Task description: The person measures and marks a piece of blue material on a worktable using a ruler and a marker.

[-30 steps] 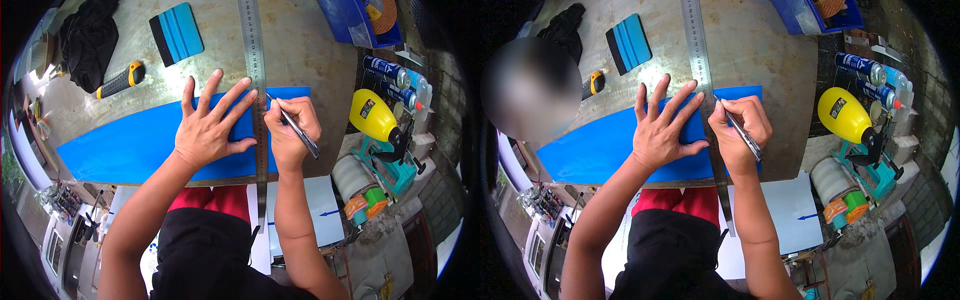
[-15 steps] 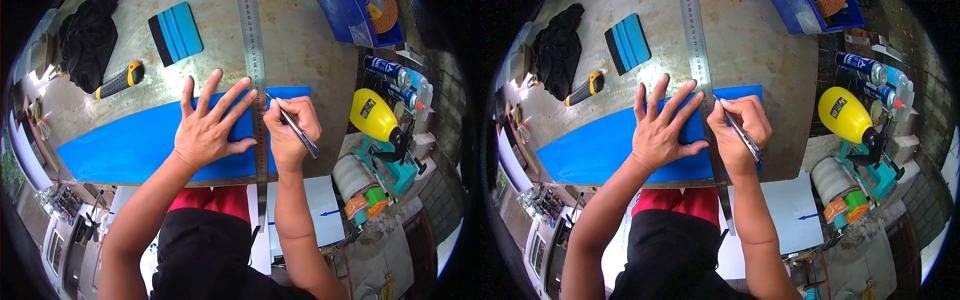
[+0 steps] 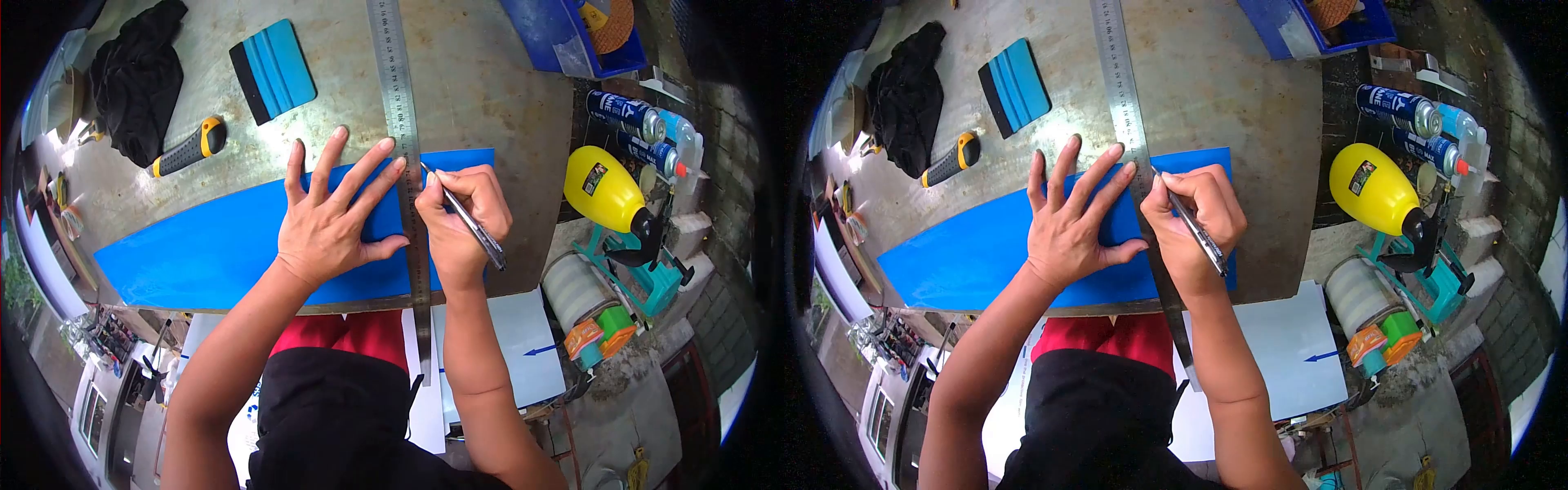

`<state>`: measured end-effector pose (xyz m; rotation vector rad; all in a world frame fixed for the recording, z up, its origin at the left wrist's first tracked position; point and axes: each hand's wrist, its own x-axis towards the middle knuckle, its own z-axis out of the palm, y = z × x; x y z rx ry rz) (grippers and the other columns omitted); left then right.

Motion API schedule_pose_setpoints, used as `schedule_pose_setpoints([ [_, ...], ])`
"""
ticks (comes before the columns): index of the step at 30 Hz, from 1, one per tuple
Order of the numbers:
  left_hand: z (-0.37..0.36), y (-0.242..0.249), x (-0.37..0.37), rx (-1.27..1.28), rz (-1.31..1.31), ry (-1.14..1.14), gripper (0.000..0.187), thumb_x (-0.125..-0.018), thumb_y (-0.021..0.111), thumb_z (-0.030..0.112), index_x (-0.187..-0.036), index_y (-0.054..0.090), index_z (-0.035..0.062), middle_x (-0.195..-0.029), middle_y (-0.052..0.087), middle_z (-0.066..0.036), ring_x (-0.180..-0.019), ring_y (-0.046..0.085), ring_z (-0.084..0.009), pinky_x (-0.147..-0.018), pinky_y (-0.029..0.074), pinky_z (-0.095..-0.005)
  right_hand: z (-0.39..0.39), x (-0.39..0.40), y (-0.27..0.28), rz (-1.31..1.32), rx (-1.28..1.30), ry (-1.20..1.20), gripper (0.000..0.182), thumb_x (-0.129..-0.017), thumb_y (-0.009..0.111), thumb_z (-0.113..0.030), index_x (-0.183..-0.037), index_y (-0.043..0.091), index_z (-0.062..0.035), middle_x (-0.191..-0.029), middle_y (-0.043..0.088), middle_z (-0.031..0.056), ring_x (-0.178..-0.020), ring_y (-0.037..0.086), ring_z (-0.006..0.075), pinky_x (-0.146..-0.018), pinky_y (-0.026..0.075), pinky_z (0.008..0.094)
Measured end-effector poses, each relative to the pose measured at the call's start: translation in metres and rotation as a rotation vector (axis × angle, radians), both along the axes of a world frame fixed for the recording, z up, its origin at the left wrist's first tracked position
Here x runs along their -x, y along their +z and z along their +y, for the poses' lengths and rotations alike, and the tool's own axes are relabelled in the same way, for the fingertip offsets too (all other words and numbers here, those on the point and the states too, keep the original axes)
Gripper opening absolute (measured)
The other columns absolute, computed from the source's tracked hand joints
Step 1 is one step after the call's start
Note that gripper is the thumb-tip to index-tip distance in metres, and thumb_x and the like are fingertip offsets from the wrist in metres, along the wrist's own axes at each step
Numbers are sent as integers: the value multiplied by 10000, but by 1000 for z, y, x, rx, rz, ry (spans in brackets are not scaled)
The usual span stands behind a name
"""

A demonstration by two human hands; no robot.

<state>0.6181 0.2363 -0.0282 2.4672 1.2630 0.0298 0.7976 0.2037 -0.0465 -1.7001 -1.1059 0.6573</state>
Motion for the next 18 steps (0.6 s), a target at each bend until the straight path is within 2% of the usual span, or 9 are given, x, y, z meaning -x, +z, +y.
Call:
schedule_pose_setpoints([
  [18, 0, 0, 0, 7, 13, -5, 868, -800, 665, 785, -1495, 593, 270, -1624, 472, 14, -1571, 287, -380, -1280, 82, -628, 1, 1, 0, -26, -17, 9, 229, -753, 825, 96, -887, 667, -3, -848, 677, 140, -706, 702, 246, -626, 573, 326],
])
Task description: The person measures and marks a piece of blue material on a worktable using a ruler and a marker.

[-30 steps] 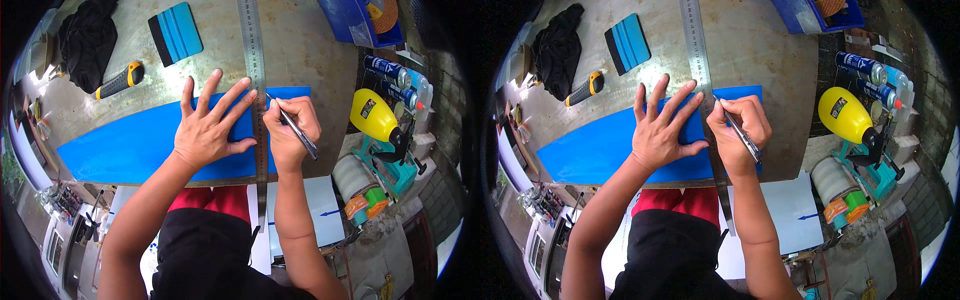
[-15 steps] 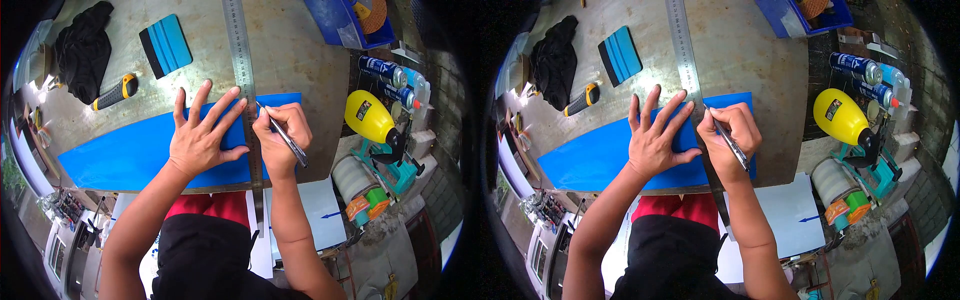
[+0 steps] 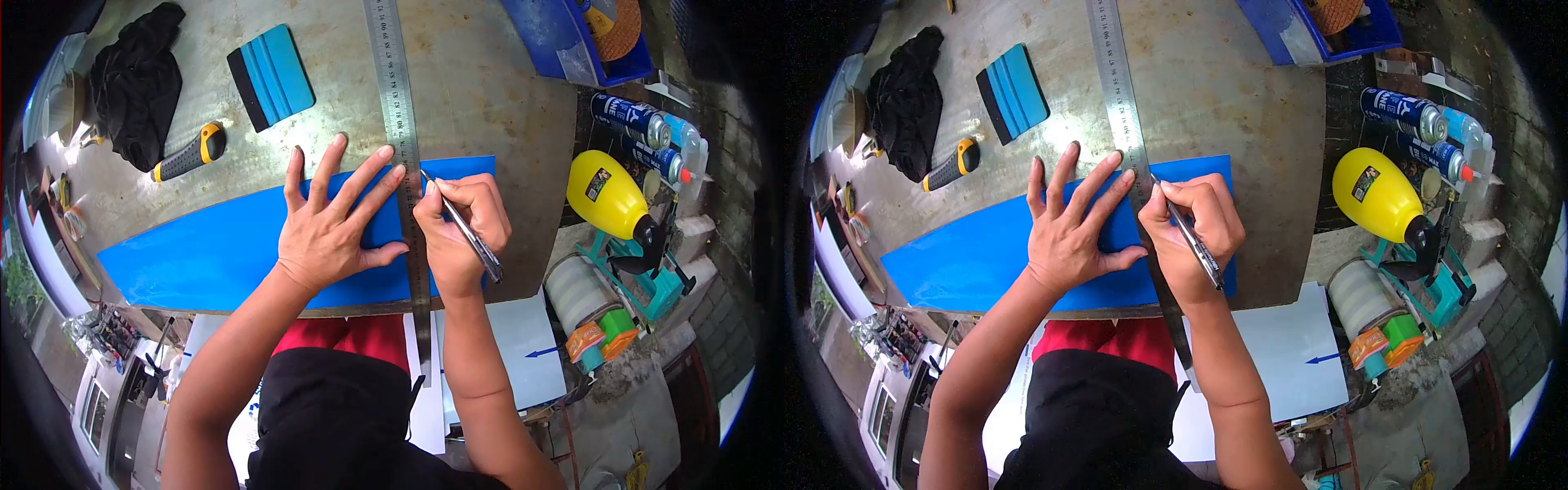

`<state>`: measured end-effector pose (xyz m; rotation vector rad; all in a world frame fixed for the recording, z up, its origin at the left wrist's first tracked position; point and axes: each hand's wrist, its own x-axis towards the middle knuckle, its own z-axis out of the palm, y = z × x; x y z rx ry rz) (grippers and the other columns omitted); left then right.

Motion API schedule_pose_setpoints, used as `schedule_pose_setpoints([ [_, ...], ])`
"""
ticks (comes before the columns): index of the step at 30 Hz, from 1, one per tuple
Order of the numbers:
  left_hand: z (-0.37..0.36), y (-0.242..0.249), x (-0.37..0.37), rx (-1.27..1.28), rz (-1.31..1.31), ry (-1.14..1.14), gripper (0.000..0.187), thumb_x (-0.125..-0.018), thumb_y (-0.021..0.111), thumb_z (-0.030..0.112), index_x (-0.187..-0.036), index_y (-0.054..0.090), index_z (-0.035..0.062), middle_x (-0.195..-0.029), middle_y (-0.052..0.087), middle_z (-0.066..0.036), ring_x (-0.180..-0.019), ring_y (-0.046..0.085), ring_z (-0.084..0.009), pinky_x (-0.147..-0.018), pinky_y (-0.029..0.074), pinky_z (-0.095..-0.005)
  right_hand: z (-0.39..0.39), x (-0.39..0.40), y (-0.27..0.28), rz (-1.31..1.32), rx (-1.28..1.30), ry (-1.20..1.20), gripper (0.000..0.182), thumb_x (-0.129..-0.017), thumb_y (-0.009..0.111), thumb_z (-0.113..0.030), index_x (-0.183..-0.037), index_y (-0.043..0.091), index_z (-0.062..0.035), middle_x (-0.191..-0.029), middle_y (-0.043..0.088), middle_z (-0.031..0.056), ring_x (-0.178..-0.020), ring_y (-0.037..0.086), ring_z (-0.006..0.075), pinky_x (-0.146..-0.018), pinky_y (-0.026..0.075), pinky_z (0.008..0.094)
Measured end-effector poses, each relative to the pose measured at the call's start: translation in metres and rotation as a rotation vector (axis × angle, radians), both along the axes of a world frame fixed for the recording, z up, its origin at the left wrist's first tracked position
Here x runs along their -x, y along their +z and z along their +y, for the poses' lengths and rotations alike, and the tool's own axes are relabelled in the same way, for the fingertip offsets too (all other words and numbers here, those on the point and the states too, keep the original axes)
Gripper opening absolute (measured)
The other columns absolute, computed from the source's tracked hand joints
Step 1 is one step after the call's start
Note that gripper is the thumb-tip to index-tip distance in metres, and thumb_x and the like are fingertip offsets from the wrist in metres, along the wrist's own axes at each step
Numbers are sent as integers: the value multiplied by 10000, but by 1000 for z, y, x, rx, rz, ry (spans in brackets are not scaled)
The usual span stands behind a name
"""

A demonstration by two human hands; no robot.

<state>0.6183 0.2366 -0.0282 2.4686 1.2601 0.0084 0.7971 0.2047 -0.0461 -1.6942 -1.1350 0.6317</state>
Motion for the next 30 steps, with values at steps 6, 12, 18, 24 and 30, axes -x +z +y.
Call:
schedule_pose_setpoints([
  [6, 0, 0, 0, -4, -5, 0, 866, -803, 664, 784, -1495, 593, 268, -1620, 475, 17, -1571, 287, -378, -1280, 84, -628, -1, 0, -2, -5, 7, 0, 225, -754, 825, 89, -889, 669, -1, -847, 678, 139, -703, 700, 246, -622, 568, 324],
  [12, 0, 1, 0, -1, -10, 1, 866, -800, 670, 781, -1494, 595, 268, -1617, 478, 18, -1574, 283, -369, -1279, 85, -628, -1, 0, -3, 33, -7, -15, 223, -748, 825, 88, -876, 668, -6, -841, 676, 137, -702, 695, 246, -618, 563, 326],
  [18, 0, 0, -1, -10, -13, 4, 877, -792, 673, 783, -1496, 592, 265, -1624, 471, 17, -1578, 276, -363, -1281, 81, -620, 1, -2, 2, -13, 18, 8, 215, -758, 826, 82, -874, 668, -5, -836, 672, 137, -701, 691, 244, -617, 562, 326],
  [24, 0, 0, 0, -20, -15, 1, 888, -793, 673, 785, -1504, 583, 261, -1629, 465, 16, -1581, 269, -356, -1283, 76, -608, -5, -3, -5, 54, 4, -21, 208, -777, 829, 76, -877, 667, -9, -845, 669, 115, -713, 683, 196, -623, 562, 306],
  [30, -1, 0, 0, -44, -14, -1, 898, -794, 672, 784, -1515, 571, 258, -1634, 456, 18, -1586, 255, -346, -1285, 68, -603, -25, -22, 24, 565, -147, -71, 87, -982, 624, 68, -1026, 553, 44, -1021, 608, 161, -790, 713, 214, -684, 629, 339],
])
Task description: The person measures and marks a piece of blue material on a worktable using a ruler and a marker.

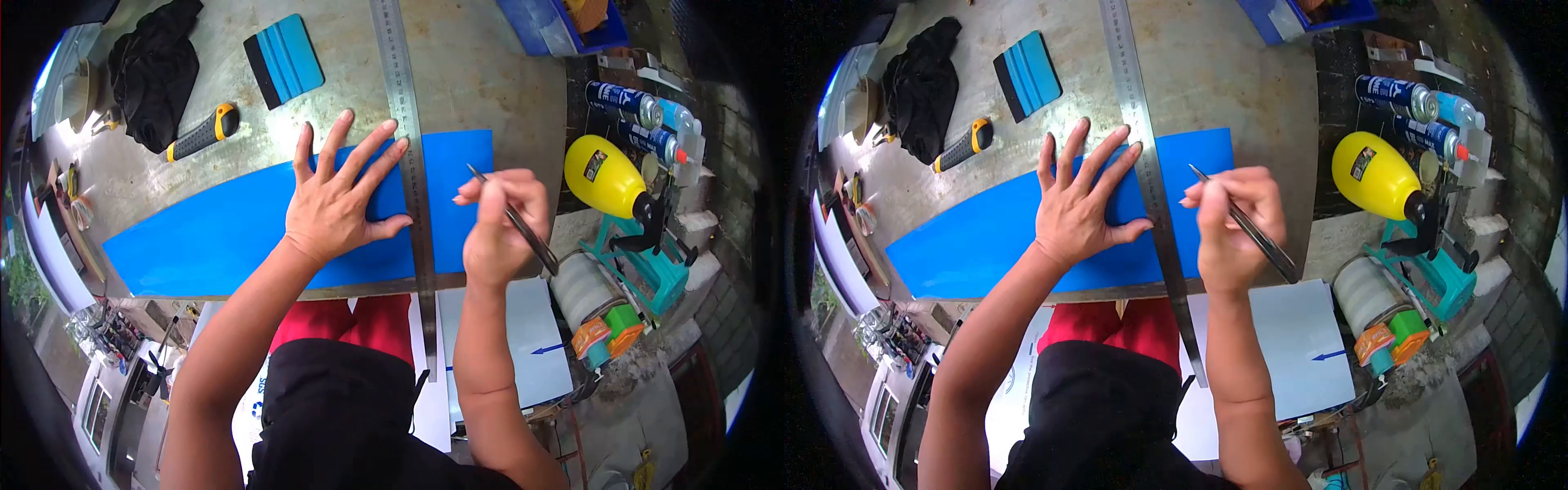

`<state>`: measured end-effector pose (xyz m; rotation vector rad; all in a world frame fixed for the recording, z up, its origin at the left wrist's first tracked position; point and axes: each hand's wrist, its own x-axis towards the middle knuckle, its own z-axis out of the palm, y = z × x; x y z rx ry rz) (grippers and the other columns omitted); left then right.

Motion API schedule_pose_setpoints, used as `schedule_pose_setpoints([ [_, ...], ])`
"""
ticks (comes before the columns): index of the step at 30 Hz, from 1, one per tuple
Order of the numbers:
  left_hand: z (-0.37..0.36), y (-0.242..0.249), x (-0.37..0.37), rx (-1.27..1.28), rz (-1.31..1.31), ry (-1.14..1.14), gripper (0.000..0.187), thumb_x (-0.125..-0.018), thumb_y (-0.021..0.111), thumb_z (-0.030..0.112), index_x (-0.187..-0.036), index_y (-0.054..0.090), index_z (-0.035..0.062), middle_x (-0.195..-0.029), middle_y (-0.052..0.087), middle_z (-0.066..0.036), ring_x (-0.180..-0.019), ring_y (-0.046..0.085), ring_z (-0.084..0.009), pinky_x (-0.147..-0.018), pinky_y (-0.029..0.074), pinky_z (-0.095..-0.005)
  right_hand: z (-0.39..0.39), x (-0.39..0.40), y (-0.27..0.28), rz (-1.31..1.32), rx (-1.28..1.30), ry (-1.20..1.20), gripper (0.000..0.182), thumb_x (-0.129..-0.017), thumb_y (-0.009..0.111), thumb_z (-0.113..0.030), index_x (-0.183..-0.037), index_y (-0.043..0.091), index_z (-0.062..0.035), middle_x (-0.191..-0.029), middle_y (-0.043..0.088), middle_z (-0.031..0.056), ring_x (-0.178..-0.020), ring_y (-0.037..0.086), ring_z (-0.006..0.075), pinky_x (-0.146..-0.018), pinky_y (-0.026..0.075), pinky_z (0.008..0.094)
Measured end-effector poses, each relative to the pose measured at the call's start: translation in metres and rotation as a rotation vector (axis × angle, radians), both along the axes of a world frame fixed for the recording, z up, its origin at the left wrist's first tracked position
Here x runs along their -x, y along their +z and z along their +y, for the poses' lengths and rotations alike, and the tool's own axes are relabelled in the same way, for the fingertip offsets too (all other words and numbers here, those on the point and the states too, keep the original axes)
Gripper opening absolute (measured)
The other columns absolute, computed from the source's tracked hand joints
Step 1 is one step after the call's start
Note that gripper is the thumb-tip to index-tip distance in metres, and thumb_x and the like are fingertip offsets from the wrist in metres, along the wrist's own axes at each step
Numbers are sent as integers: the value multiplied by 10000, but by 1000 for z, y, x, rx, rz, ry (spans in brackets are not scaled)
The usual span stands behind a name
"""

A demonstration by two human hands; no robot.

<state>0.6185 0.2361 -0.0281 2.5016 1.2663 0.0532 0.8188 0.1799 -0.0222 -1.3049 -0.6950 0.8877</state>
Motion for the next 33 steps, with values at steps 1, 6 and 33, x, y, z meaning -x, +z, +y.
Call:
schedule_pose_setpoints([
  [1, -1, 0, 0, -4, 1, 0, 901, -793, 673, 784, -1516, 570, 257, -1635, 453, 18, -1589, 250, -344, -1285, 67, -603, -8, -2, 10, -64, 17, -25, 42, -985, 593, 49, -1005, 557, 38, -1010, 621, 172, -792, 707, 217, -732, 632, 361],
  [6, -4, -3, 0, -29, 15, -26, 921, -800, 693, 747, -1566, 497, 276, -1655, 418, 15, -1591, 238, -334, -1289, 75, -575, -78, -24, 29, -227, 1, -91, 88, -965, 506, -27, -970, 556, 45, -988, 635, 215, -910, 671, 290, -823, 585, 397],
  [33, -9, 0, 0, -207, 14, -63, 911, -803, 741, 669, -1533, 511, 175, -1598, 436, -110, -1536, 304, -390, -1274, 154, -599, -236, 30, -11, -187, 657, 297, 227, -1059, 636, -191, -1113, 687, 24, -860, 685, 106, -741, 615, 154, -711, 509, 315],
])
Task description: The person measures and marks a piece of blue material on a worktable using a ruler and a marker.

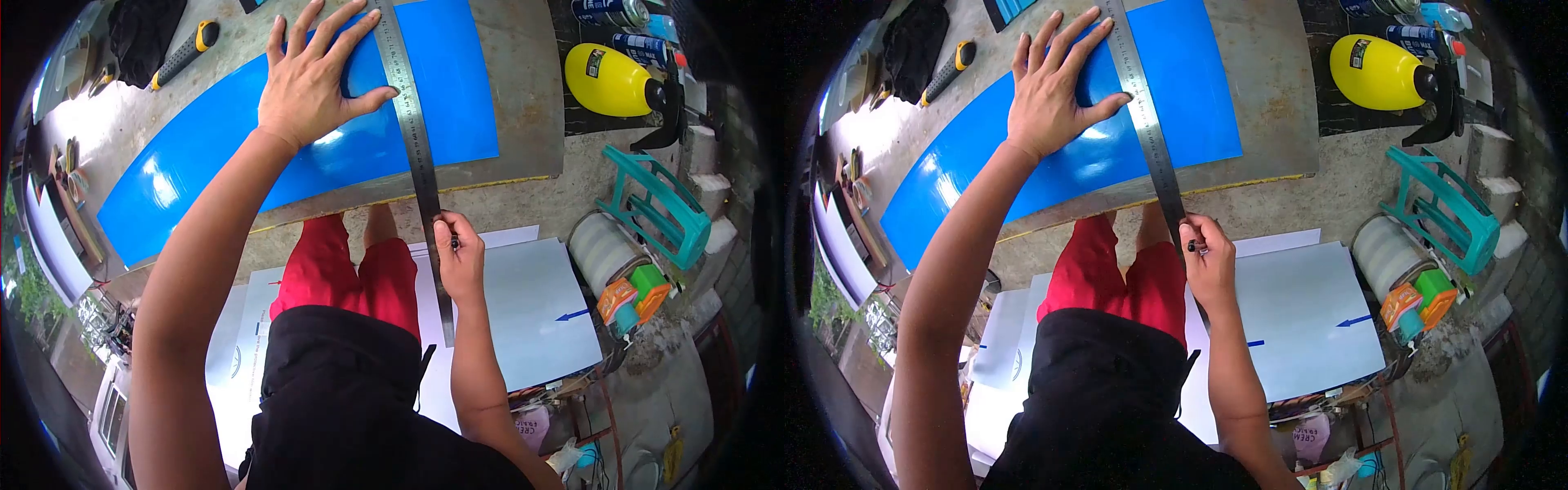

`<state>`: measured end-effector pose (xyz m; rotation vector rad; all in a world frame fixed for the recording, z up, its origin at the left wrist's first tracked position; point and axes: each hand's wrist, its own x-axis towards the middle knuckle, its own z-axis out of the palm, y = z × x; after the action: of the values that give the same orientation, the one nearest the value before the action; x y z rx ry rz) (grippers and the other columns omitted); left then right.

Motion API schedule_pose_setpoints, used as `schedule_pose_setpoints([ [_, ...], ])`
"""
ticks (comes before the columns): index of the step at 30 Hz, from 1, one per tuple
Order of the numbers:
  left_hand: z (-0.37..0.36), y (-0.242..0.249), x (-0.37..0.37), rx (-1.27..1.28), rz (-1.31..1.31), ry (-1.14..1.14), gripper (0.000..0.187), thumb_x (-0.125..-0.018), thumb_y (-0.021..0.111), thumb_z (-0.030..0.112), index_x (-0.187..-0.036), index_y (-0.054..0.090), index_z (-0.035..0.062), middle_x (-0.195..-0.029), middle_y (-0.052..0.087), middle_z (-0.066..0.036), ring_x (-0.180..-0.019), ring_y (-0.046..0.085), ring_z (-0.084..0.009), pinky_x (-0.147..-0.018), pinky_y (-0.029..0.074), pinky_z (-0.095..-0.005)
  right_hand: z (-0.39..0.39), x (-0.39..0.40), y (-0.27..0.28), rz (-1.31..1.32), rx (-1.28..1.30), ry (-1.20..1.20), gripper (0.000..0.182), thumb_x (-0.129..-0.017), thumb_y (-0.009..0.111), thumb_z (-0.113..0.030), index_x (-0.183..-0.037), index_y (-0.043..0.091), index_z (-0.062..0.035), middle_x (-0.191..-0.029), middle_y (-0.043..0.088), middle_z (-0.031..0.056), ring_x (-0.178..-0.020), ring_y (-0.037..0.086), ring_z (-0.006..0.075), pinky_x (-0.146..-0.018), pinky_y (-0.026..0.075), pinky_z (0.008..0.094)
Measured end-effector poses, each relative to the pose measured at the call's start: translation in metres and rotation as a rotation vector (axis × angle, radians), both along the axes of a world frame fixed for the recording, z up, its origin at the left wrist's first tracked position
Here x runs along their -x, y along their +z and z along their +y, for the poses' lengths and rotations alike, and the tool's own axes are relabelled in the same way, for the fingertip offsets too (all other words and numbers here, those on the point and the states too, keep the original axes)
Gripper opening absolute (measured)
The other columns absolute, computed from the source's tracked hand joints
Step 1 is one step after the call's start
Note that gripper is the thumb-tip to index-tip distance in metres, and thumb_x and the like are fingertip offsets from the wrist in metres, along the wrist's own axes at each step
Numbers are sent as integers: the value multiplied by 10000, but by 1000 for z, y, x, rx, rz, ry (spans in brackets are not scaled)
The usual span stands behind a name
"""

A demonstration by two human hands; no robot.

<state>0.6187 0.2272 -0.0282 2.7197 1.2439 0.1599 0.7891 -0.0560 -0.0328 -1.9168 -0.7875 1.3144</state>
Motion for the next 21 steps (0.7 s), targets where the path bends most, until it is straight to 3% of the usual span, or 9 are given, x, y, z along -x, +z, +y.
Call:
schedule_pose_setpoints([
  [2, 0, -2, 1, 40, 37, 2, 1000, -817, 669, 754, -1591, 439, 165, -1652, 392, -90, -1562, 255, -408, -1275, 100, -623, -1, 0, 0, 26, 24, -2, 233, -1059, 640, -198, -1108, 685, 25, -842, 689, 103, -735, 616, 149, -709, 510, 312],
  [9, 0, -6, 1, 82, 37, 19, 996, -824, 667, 745, -1608, 415, 184, -1670, 365, -81, -1571, 229, -405, -1281, 89, -623, 0, 1, 2, 103, 28, -3, 251, -1071, 630, -214, -1067, 669, 34, -850, 726, 116, -800, 739, 175, -719, 554, 315],
  [11, -3, -16, 1, -49, -51, 10, 932, -820, 656, 804, -1602, 423, 356, -1673, 373, 41, -1586, 248, -290, -1316, 79, -563, 1, 1, 3, 107, 32, 4, 251, -1072, 627, -211, -1061, 667, 36, -850, 728, 120, -815, 754, 185, -721, 561, 317],
  [21, -2, -22, 3, -58, -54, 9, 966, -817, 627, 835, -1624, 389, 359, -1677, 369, 31, -1581, 255, -297, -1318, 77, -563, 2, 6, 5, 84, 13, -49, 229, -1073, 631, -189, -1042, 671, 34, -833, 703, 93, -783, 735, 158, -704, 556, 302],
])
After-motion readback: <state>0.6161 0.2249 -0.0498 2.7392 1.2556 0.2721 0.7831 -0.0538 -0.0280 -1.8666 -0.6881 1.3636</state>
